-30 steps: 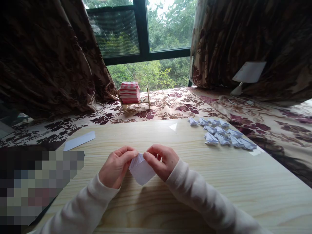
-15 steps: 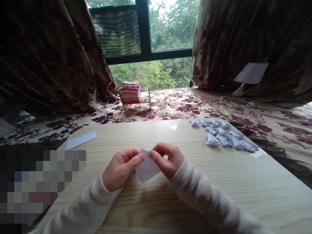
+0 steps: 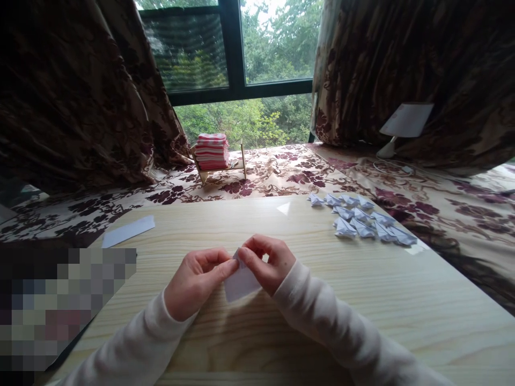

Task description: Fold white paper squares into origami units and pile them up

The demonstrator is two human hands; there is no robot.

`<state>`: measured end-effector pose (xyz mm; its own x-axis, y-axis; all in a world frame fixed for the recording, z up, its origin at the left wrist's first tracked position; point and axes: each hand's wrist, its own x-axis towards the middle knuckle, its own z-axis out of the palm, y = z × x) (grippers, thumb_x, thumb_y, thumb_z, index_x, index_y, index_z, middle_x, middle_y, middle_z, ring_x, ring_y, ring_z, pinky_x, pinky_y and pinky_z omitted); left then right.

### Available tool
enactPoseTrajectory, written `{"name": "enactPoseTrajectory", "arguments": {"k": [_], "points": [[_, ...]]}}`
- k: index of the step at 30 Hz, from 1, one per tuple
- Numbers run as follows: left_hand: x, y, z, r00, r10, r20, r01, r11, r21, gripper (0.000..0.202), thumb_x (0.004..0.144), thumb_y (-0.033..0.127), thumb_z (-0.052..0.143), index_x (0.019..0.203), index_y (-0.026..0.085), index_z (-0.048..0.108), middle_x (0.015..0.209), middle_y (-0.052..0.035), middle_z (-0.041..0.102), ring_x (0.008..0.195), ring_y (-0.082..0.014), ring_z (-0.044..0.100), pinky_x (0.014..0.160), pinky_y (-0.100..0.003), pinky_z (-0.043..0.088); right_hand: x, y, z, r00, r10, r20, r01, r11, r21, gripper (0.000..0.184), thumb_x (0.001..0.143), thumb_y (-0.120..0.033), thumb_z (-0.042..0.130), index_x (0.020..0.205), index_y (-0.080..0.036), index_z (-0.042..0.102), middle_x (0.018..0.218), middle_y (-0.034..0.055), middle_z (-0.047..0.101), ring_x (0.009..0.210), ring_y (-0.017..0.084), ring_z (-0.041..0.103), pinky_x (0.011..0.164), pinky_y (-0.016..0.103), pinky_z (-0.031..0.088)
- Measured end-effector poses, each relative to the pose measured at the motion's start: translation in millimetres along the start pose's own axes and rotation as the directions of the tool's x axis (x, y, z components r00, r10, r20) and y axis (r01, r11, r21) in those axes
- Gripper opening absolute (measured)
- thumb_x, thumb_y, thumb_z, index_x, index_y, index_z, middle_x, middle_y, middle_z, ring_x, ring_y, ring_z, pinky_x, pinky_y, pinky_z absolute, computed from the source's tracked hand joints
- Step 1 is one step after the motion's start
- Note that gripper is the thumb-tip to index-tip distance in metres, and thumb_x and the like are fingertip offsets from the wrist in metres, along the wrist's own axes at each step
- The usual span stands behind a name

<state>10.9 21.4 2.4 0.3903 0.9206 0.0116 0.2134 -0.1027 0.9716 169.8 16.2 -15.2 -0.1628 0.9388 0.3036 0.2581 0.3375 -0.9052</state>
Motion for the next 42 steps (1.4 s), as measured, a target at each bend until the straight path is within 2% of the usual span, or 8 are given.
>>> {"name": "enactPoseTrajectory", "arguments": {"k": [9, 16, 21, 26, 35, 37, 39, 42], "points": [[6.3, -0.4, -16.6, 0.997, -0.064, -0.041, 0.064, 0.998, -0.001, 0.02, 0.066, 0.028, 0.055, 0.053, 0.014, 0.059, 0.05, 0.0014, 0.049, 0.054, -0.011, 0.044, 0.055, -0.024, 0.033, 2.6, 2.1, -3.3, 0.969, 0.15, -0.194, -0.113, 0.975, 0.193, 0.026, 0.074, -0.039, 0.059, 0.064, -0.015, 0.058, 0.056, -0.0006, 0.056, 0.053, 0.011, 0.048, 0.051, 0.024, 0.038], [4.3, -0.8, -10.0, 0.998, 0.034, 0.057, -0.035, 0.999, 0.019, 0.024, 0.072, 0.033, 0.057, 0.058, 0.014, 0.057, 0.056, 0.0021, 0.047, 0.058, -0.0104, 0.042, 0.054, -0.022, 0.033, -0.4, 0.8, 0.4, 0.992, 0.126, 0.033, -0.129, 0.981, 0.144, 0.029, 0.077, -0.039, 0.058, 0.065, -0.013, 0.059, 0.055, -0.0005, 0.055, 0.053, 0.009, 0.045, 0.049, 0.022, 0.036], [2.9, -3.9, -8.2, 0.997, -0.001, 0.077, 0.008, 0.996, -0.086, 0.028, 0.074, 0.037, 0.054, 0.06, 0.013, 0.055, 0.056, 0.0022, 0.045, 0.056, -0.0098, 0.039, 0.053, -0.023, 0.031, 0.3, 1.3, 0.0, 0.989, 0.135, 0.054, -0.14, 0.984, 0.111, 0.034, 0.074, -0.045, 0.058, 0.061, -0.014, 0.057, 0.052, -0.0021, 0.048, 0.05, 0.008, 0.04, 0.045, 0.021, 0.032], [2.3, -5.1, -5.0, 0.999, 0.004, 0.039, -0.004, 1.0, -0.009, 0.029, 0.077, 0.038, 0.05, 0.058, 0.016, 0.049, 0.055, 0.0037, 0.041, 0.053, -0.0092, 0.036, 0.05, -0.022, 0.03, -2.1, 1.2, 1.9, 0.99, 0.084, 0.111, -0.092, 0.993, 0.071, 0.031, 0.077, -0.041, 0.054, 0.061, -0.015, 0.055, 0.053, -0.0017, 0.047, 0.051, 0.009, 0.04, 0.044, 0.021, 0.031], [0.1, -3.2, 2.4, 0.978, 0.088, -0.187, -0.075, 0.994, 0.077, 0.026, 0.074, 0.027, 0.049, 0.05, 0.017, 0.044, 0.049, 0.005, 0.038, 0.05, -0.0092, 0.036, 0.047, -0.022, 0.029, 0.8, 10.7, 5.5, 0.993, 0.044, 0.109, -0.051, 0.997, 0.059, 0.028, 0.076, -0.036, 0.052, 0.057, -0.015, 0.052, 0.051, -0.0029, 0.044, 0.05, 0.008, 0.038, 0.044, 0.021, 0.029], [5.3, -7.4, -7.0, 0.966, 0.028, -0.259, -0.035, 0.999, -0.021, 0.025, 0.072, 0.028, 0.052, 0.05, 0.018, 0.045, 0.046, 0.0063, 0.036, 0.045, -0.0084, 0.032, 0.042, -0.022, 0.024, 2.3, 12.5, -2.5, 0.996, 0.057, 0.07, -0.06, 0.997, 0.041, 0.028, 0.074, -0.036, 0.053, 0.056, -0.015, 0.055, 0.05, -0.0026, 0.045, 0.05, 0.009, 0.039, 0.046, 0.022, 0.03], [10.9, -10.7, -17.8, 0.905, 0.011, -0.426, -0.06, 0.993, -0.1, 0.022, 0.071, 0.029, 0.05, 0.052, 0.018, 0.046, 0.044, 0.0067, 0.035, 0.043, -0.0083, 0.031, 0.04, -0.021, 0.022, 4.0, 12.2, -12.4, 0.996, 0.091, 0.009, -0.091, 0.996, 0.025, 0.026, 0.073, -0.035, 0.056, 0.058, -0.015, 0.058, 0.05, -0.0024, 0.047, 0.05, 0.009, 0.04, 0.048, 0.023, 0.032], [14.1, -9.7, -23.4, 0.902, 0.033, -0.431, -0.084, 0.991, -0.101, 0.021, 0.072, 0.029, 0.051, 0.055, 0.017, 0.049, 0.049, 0.0058, 0.042, 0.048, -0.0083, 0.036, 0.046, -0.02, 0.028, 6.4, 6.2, -19.9, 0.983, 0.133, -0.127, -0.122, 0.988, 0.092, 0.028, 0.077, -0.039, 0.056, 0.064, -0.015, 0.06, 0.054, -0.001, 0.052, 0.055, 0.011, 0.046, 0.055, 0.024, 0.039]]}}
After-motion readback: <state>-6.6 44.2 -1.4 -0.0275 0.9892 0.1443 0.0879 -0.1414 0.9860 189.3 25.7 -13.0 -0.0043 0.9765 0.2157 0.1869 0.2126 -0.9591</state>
